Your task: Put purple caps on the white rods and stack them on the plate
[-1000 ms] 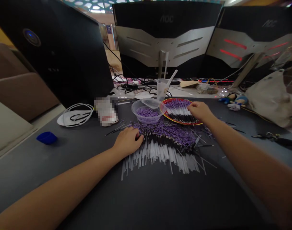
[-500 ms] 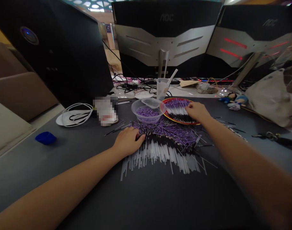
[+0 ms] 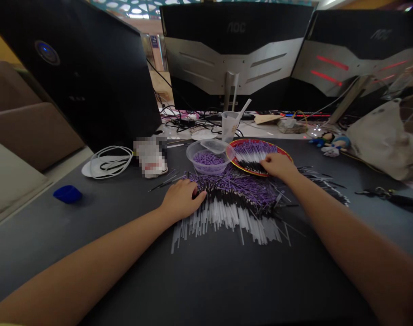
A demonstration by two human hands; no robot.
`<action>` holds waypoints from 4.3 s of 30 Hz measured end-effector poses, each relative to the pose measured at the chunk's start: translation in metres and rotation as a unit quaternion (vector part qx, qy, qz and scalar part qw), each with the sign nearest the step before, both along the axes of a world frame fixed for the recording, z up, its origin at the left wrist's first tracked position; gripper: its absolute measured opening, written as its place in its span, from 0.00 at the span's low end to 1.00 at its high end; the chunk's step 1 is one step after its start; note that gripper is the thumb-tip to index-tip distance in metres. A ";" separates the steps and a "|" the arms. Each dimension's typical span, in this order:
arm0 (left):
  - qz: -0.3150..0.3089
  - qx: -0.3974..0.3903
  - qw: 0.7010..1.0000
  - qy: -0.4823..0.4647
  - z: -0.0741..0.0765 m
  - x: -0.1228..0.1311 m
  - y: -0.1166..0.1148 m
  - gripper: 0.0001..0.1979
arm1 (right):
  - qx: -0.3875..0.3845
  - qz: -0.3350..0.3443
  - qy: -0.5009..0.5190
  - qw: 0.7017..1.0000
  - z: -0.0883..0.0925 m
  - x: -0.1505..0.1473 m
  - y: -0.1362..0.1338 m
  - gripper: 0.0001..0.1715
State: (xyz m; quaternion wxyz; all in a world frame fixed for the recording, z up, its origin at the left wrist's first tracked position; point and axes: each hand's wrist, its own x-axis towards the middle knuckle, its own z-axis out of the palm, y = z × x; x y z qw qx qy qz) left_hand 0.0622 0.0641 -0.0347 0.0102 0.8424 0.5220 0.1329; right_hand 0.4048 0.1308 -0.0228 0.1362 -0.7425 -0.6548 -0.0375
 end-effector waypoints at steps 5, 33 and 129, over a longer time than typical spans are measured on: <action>0.001 -0.003 1.000 -0.007 0.000 0.000 0.001 0.18 | 0.031 0.050 0.040 0.997 0.014 -0.029 -0.028 0.17; -0.045 -0.003 0.980 -0.195 0.001 0.002 0.003 0.11 | 0.031 0.207 0.086 0.974 0.007 -0.092 -0.102 0.07; -0.326 0.267 0.904 0.069 0.011 0.008 -0.049 0.09 | -0.002 0.459 0.014 0.888 0.015 -0.117 -0.148 0.10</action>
